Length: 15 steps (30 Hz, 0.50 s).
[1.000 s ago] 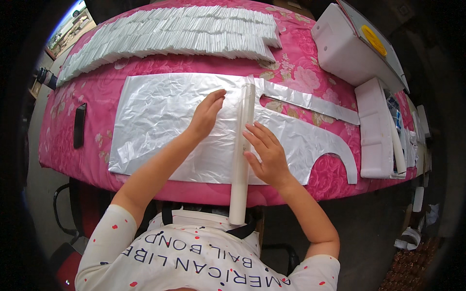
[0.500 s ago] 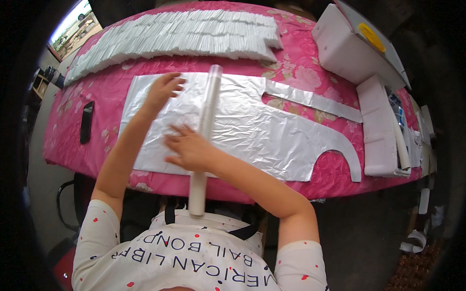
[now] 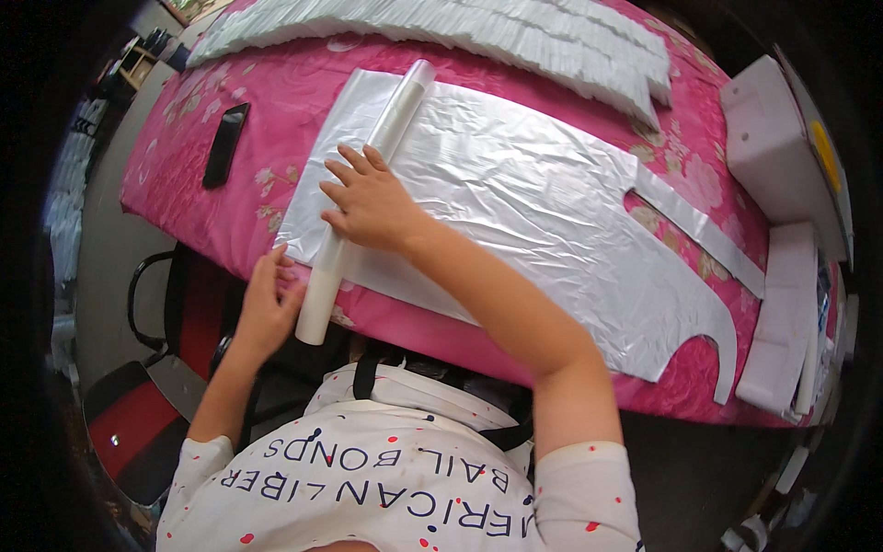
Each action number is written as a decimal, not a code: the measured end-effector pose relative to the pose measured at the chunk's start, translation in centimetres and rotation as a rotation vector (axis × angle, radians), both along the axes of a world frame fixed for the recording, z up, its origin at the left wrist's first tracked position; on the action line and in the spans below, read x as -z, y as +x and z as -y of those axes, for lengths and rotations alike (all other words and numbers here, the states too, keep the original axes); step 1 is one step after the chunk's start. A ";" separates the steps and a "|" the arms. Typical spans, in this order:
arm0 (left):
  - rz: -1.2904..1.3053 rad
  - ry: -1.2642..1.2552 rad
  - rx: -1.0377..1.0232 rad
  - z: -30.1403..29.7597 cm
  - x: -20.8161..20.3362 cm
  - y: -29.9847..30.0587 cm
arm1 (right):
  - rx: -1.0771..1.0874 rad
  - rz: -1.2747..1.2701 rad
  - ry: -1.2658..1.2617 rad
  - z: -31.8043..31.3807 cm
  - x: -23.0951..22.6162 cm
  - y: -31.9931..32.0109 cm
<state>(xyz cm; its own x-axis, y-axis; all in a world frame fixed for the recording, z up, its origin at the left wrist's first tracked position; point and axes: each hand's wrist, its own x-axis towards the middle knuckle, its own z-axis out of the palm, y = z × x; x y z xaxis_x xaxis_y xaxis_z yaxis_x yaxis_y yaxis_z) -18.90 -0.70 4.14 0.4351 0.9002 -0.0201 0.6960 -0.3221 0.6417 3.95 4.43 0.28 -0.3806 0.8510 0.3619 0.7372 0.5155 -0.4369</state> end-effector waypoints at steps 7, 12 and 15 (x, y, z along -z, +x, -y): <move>0.158 -0.253 -0.109 1.3 1.0 0.1 | 0.648 -0.558 0.056 -2.8 0.8 -8.4; 1.182 -1.142 0.058 1.8 0.2 0.6 | -0.005 -1.989 -0.767 -1.5 -3.9 -3.8; 1.544 -1.685 0.402 2.4 0.1 2.6 | -0.233 -2.043 -0.674 0.4 -6.7 -1.9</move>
<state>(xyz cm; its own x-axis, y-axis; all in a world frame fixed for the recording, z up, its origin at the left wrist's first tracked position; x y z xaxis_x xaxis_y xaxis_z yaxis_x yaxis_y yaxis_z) -16.28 -3.08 4.00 0.9402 0.3403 0.0123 -0.3364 0.9224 0.1898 2.05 4.00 7.01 -0.0467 0.9982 0.0372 -0.9021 -0.0261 -0.4308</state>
